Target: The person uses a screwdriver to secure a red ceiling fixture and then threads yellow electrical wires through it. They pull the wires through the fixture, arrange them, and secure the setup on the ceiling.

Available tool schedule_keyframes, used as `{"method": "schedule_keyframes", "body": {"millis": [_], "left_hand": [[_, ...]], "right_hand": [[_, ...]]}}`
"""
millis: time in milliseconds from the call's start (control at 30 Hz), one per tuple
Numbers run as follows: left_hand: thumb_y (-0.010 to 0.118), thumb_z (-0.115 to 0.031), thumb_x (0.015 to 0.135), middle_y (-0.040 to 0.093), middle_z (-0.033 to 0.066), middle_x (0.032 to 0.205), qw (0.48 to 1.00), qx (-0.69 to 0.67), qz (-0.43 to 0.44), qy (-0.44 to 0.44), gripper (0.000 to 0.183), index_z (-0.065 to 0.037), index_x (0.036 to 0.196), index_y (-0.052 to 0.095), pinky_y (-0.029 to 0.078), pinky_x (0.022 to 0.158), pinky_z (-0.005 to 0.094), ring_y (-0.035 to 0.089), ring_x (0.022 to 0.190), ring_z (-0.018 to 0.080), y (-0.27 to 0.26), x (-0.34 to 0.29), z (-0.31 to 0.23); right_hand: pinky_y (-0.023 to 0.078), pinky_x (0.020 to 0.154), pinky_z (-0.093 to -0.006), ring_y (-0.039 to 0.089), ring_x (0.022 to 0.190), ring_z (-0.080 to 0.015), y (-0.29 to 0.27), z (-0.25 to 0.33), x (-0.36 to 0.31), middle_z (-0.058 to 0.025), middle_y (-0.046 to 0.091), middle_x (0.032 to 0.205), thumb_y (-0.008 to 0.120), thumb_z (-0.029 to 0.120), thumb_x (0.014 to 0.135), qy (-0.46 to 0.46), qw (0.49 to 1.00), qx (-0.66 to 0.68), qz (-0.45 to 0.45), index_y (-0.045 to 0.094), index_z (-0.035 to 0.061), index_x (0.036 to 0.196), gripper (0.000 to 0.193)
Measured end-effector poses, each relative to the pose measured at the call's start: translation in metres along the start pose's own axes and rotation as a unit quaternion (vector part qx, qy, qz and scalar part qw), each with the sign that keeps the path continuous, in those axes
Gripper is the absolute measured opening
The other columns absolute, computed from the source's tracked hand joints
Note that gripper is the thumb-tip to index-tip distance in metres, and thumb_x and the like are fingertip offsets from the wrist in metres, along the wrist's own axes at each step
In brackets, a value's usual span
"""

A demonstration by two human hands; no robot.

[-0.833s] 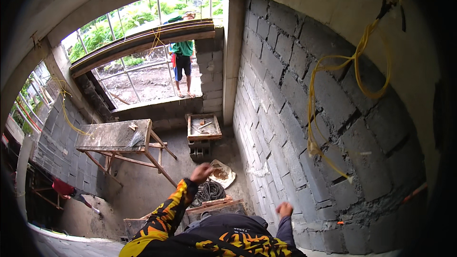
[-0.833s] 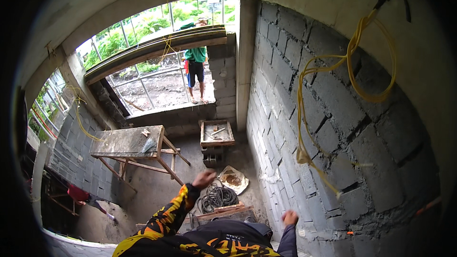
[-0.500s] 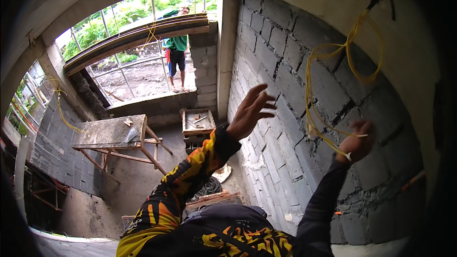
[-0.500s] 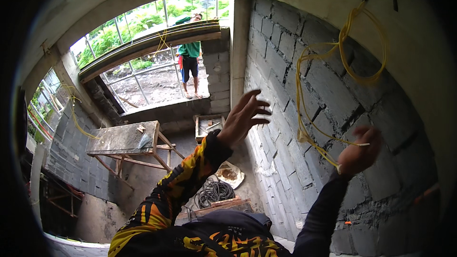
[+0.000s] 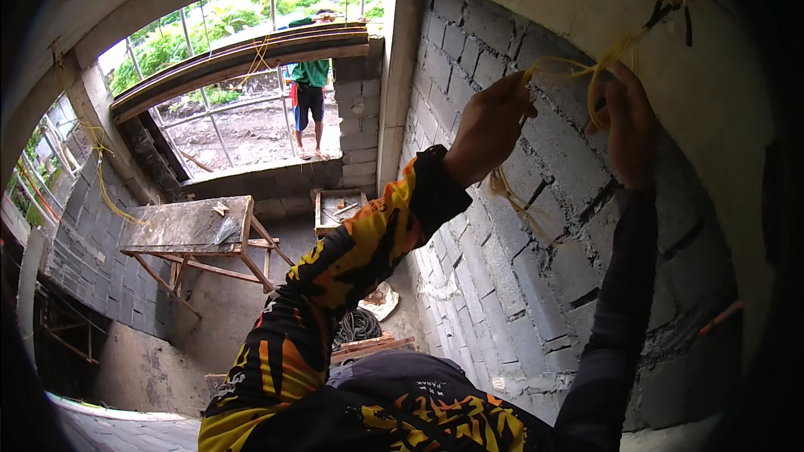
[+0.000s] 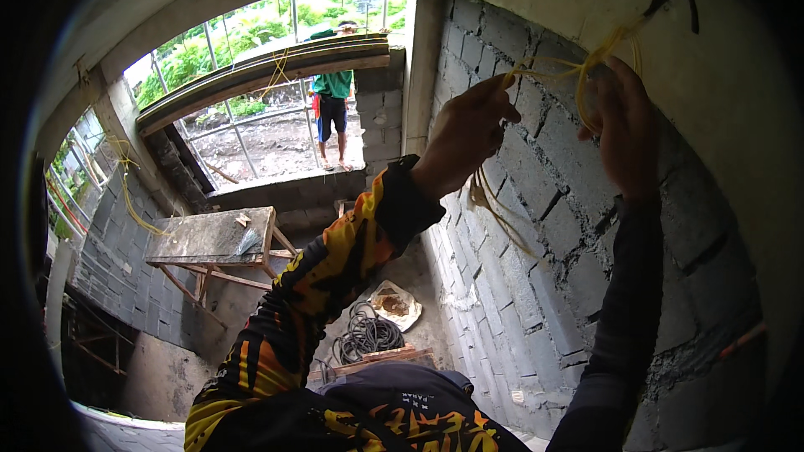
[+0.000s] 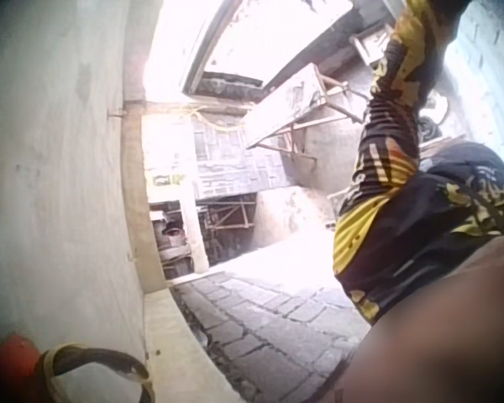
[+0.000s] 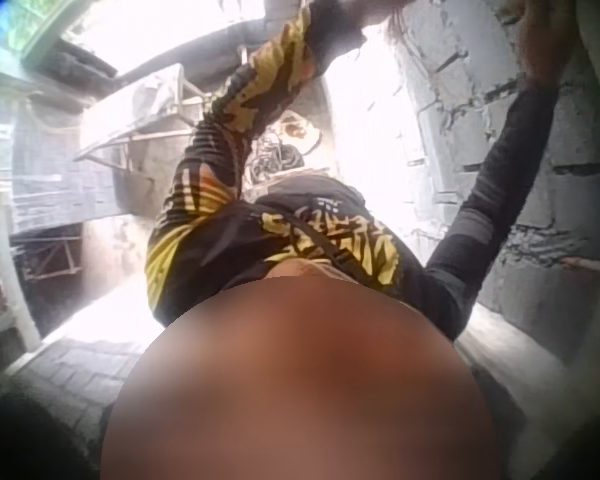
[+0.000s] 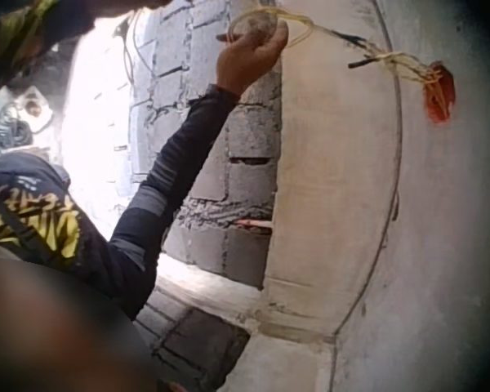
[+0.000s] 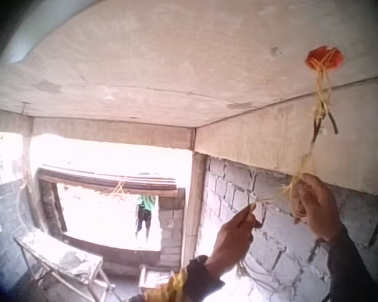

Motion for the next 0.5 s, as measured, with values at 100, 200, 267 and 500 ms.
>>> {"method": "schedule_keyframes", "body": {"millis": [100,200,267,500], "left_hand": [[0.046,-0.02,0.103,0.065,0.0039,0.088,0.974,0.204,0.049,0.087,0.041,-0.004,0.141,0.048,0.044,0.052,0.0201,0.05,0.06,0.005,0.009,0.003,-0.01],[0.049,-0.019,0.102,0.065,0.0033,0.08,0.991,0.1,0.07,-0.063,0.043,-0.005,0.143,0.047,0.045,0.052,0.0197,0.051,0.06,0.0045,0.009,0.007,0.018],[0.049,-0.018,0.102,0.065,0.0037,0.081,0.988,0.108,0.084,-0.07,0.043,-0.005,0.142,0.048,0.046,0.055,0.0196,0.052,0.062,0.0056,0.009,0.01,0.021],[0.059,-0.024,0.095,0.061,0.0097,0.099,0.797,0.482,-0.072,0.356,0.037,0.002,0.121,0.059,0.049,0.082,0.0363,0.06,0.091,0.024,0.033,-0.012,-0.05]], "right_hand": [[0.049,0.051,-0.0268,0.062,0.066,-0.011,0.009,-0.014,0.002,-0.0105,0.064,0.091,0.057,0.026,0.099,0.076,0.993,0.079,0.049,0.051,-0.002,0.132,0.044],[0.044,0.041,-0.024,0.058,0.056,-0.0077,0.017,-0.015,0.003,-0.0062,0.063,0.083,0.059,0.027,0.099,0.088,0.987,0.084,0.105,0.052,-0.0023,0.127,0.041],[0.046,0.045,-0.0242,0.06,0.059,-0.0092,0.022,-0.019,0.002,-0.0053,0.062,0.083,0.06,0.028,0.099,0.104,0.982,0.081,0.135,0.054,-0.0024,0.122,0.038],[0.051,0.064,-0.0252,0.064,0.075,-0.0108,0.021,-0.015,-0.001,-0.0042,0.062,0.086,0.06,0.033,0.098,-0.005,0.995,0.099,0.03,0.059,-0.0008,0.109,0.035]]}}
Point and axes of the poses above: each hand's wrist, its own x-axis towards the middle knuckle, its own y-axis out of the palm, z = x × y, the point moved 9 cm from there along x, towards the middle knuckle
